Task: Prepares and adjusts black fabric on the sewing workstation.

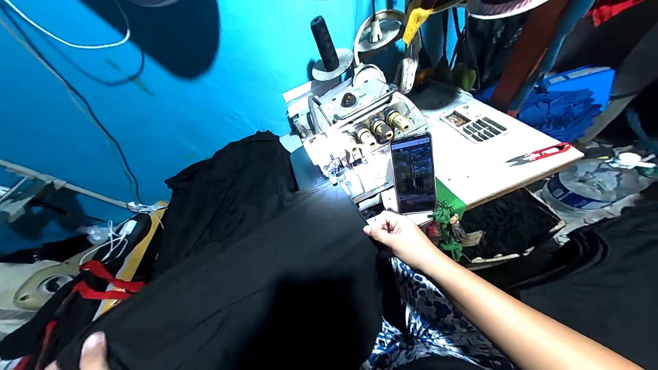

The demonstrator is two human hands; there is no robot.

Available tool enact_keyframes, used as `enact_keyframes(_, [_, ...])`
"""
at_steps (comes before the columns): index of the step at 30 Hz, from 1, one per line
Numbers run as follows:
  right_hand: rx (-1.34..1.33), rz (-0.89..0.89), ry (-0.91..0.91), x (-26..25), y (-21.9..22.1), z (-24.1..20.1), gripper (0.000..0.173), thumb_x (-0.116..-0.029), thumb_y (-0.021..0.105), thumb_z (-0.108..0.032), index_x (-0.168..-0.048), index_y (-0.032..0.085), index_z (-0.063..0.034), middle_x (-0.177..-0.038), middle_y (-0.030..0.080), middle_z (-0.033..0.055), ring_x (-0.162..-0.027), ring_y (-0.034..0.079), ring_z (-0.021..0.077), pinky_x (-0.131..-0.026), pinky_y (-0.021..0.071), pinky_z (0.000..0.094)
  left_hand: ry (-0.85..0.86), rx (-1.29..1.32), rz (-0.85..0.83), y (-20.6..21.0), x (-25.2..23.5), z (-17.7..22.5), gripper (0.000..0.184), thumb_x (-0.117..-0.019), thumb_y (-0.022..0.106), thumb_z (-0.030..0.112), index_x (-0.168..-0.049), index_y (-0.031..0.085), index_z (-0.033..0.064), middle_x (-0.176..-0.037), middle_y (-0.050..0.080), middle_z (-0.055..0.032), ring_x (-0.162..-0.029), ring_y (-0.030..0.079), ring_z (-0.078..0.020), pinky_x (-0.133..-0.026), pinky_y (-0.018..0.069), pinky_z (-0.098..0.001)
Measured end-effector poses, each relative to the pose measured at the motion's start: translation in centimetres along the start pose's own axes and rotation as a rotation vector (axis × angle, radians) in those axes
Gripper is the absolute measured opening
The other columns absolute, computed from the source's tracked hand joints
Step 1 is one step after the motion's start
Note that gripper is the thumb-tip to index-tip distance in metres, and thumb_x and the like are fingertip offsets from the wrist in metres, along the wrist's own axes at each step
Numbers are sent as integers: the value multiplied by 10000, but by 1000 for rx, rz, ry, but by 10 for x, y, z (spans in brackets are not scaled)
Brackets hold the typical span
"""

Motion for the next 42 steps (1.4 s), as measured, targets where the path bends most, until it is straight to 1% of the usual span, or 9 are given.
enact_keyframes(2, [-32,-8,35,-4,6,9,169,-958,722,-150,-1044,613,-54,-815,648,31,-716,615,108,-698,523,305,57,-149,-46,23,-12,8,662,-984,648,308,-1415,440,-149,-1445,468,-357,-1387,460,-392,-1173,361,-469])
enact_keyframes(4, [-9,-62,46,-6,9,9,361,-978,697,-147,-1305,600,-31,-889,710,35,-807,655,106,-801,545,328,204,-135,-43,59,-2,39,601,-946,682,205,-1362,480,-178,-1435,409,-436,-1388,373,-553,-1159,304,-605])
enact_keyframes(5, [9,-76,47,-7,10,6,344,-990,683,-149,-1308,614,-39,-857,698,18,-766,637,85,-762,541,305,304,-77,-96,79,11,64,544,-975,630,183,-1363,483,-170,-1445,411,-421,-1393,374,-540,-1158,310,-602])
enact_keyframes(8, [-33,-90,83,0,7,-6,98,-1001,661,-125,-1035,705,-44,-702,607,-8,-612,539,54,-594,463,232,584,59,-412,151,75,129,447,-1030,476,205,-1379,536,-67,-1458,511,-259,-1406,450,-378,-1166,369,-531])
enact_keyframes(12, [-58,-75,102,3,4,-6,85,-998,667,-127,-970,695,-52,-692,614,0,-608,554,62,-583,467,230,775,94,-631,220,140,172,406,-1035,512,179,-1409,581,36,-1466,546,-140,-1366,495,-326,-1112,416,-529])
enact_keyframes(29, [21,-122,6,-11,3,-7,129,-1014,640,-133,-923,694,-60,-643,551,-19,-554,482,46,-531,405,215,824,-3,-591,249,146,174,412,-1037,547,262,-1437,606,182,-1487,540,-98,-1392,477,-307,-1167,341,-535])
enact_keyframes(34, [62,-140,17,-14,1,-8,142,-1023,635,-156,-946,698,-56,-666,566,-15,-581,503,50,-567,431,230,699,62,-630,237,112,193,259,-1056,541,196,-1171,729,60,-1255,685,-129,-1206,618,-331,-1041,467,-544])
enact_keyframes(39, [88,-141,-24,-17,2,0,144,-1018,629,-155,-980,706,-39,-713,594,-10,-638,533,52,-630,456,251,516,-35,-769,290,57,218,327,-1052,550,184,-1266,669,-34,-1380,600,-220,-1361,504,-364,-1172,334,-516])
enact_keyframes(42, [90,-147,-22,-17,1,0,155,-1028,616,-165,-1014,703,-37,-736,603,2,-655,542,63,-647,466,262,463,-64,-877,306,49,221,296,-1019,621,168,-1197,687,-59,-1321,611,-256,-1317,520,-396,-1149,350,-540])
Point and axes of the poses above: each hand's wrist, its own x-axis away from the middle knuckle, its own y-axis out of the palm, z = x × y, the point moved 2 cm from there along -x, towards the middle knuckle
